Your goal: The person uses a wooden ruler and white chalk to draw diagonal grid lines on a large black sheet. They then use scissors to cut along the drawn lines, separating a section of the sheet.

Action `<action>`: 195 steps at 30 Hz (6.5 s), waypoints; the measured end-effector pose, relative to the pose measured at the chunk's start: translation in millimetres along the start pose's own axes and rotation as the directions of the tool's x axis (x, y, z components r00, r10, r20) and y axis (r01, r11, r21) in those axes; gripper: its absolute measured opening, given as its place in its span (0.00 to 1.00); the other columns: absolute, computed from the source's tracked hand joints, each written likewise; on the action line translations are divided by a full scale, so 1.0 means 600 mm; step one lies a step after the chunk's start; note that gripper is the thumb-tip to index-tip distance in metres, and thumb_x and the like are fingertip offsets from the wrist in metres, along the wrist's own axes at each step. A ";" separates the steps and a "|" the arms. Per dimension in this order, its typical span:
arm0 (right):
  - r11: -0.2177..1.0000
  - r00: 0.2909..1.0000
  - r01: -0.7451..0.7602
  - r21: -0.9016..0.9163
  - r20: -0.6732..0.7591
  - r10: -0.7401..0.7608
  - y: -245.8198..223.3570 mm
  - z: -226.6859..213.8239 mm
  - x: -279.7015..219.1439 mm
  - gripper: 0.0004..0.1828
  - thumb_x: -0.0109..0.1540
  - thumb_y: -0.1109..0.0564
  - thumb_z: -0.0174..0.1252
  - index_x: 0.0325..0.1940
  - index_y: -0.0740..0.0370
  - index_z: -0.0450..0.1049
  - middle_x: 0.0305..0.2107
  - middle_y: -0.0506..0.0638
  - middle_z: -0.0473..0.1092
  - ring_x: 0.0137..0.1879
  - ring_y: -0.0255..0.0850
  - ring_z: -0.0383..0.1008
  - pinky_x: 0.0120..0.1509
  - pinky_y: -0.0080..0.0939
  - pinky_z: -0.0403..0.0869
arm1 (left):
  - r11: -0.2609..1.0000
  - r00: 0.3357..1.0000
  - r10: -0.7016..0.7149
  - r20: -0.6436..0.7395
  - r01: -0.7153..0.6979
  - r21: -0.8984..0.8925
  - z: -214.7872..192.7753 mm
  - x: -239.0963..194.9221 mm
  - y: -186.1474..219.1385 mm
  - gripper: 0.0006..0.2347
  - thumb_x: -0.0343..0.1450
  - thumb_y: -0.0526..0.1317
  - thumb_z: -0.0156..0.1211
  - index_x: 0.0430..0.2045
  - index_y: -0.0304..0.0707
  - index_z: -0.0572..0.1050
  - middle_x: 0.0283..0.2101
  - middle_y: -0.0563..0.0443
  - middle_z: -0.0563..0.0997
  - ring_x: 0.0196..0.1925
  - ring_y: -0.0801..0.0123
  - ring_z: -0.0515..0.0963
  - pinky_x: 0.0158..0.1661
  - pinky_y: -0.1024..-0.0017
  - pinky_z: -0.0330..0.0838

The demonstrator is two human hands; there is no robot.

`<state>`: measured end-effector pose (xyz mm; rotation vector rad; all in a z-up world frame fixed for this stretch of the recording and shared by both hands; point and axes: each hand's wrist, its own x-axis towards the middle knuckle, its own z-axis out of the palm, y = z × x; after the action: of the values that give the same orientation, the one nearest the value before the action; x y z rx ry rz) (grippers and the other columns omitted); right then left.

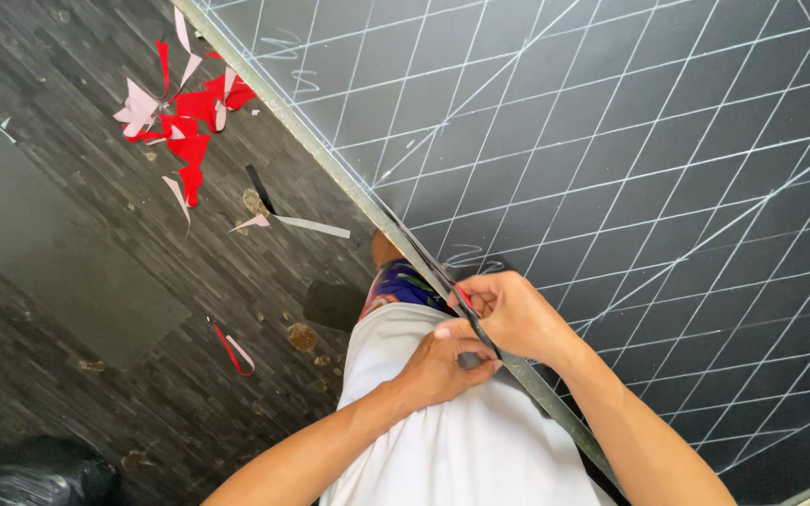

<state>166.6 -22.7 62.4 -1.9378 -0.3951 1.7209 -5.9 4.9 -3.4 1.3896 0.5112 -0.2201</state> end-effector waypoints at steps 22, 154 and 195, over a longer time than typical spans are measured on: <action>0.990 0.997 0.066 -0.128 -0.025 -0.070 -0.093 0.017 0.070 0.22 0.47 0.49 0.78 0.37 0.66 0.82 0.15 0.42 0.66 0.23 0.28 0.60 0.27 0.34 0.62 | 0.986 0.982 0.158 0.103 -0.163 0.042 0.001 0.011 -0.011 0.05 0.67 0.40 0.67 0.27 0.38 0.81 0.31 0.49 0.84 0.38 0.58 0.83 0.42 0.63 0.75; 0.997 0.996 0.075 -0.020 0.041 -0.074 -0.558 0.118 0.492 0.20 0.49 0.50 0.76 0.36 0.68 0.80 0.15 0.43 0.70 0.19 0.26 0.62 0.22 0.30 0.59 | 0.970 0.958 0.241 0.156 -0.245 0.003 -0.445 0.119 -0.005 0.04 0.69 0.40 0.63 0.27 0.41 0.80 0.22 0.52 0.79 0.26 0.60 0.80 0.35 0.66 0.74; 0.955 0.973 0.228 -0.189 0.007 -0.231 -0.709 0.152 0.641 0.23 0.49 0.45 0.77 0.33 0.66 0.81 0.12 0.44 0.66 0.18 0.30 0.62 0.22 0.34 0.59 | 0.948 0.878 0.319 0.356 -0.300 -0.110 -0.447 0.133 -0.008 0.08 0.74 0.39 0.53 0.30 0.33 0.76 0.34 0.36 0.80 0.40 0.49 0.83 0.51 0.58 0.76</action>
<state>186.2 550.5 -27.9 -1.9453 -0.7714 1.5651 4.2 276.7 -70.1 1.3183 -0.0232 -0.1997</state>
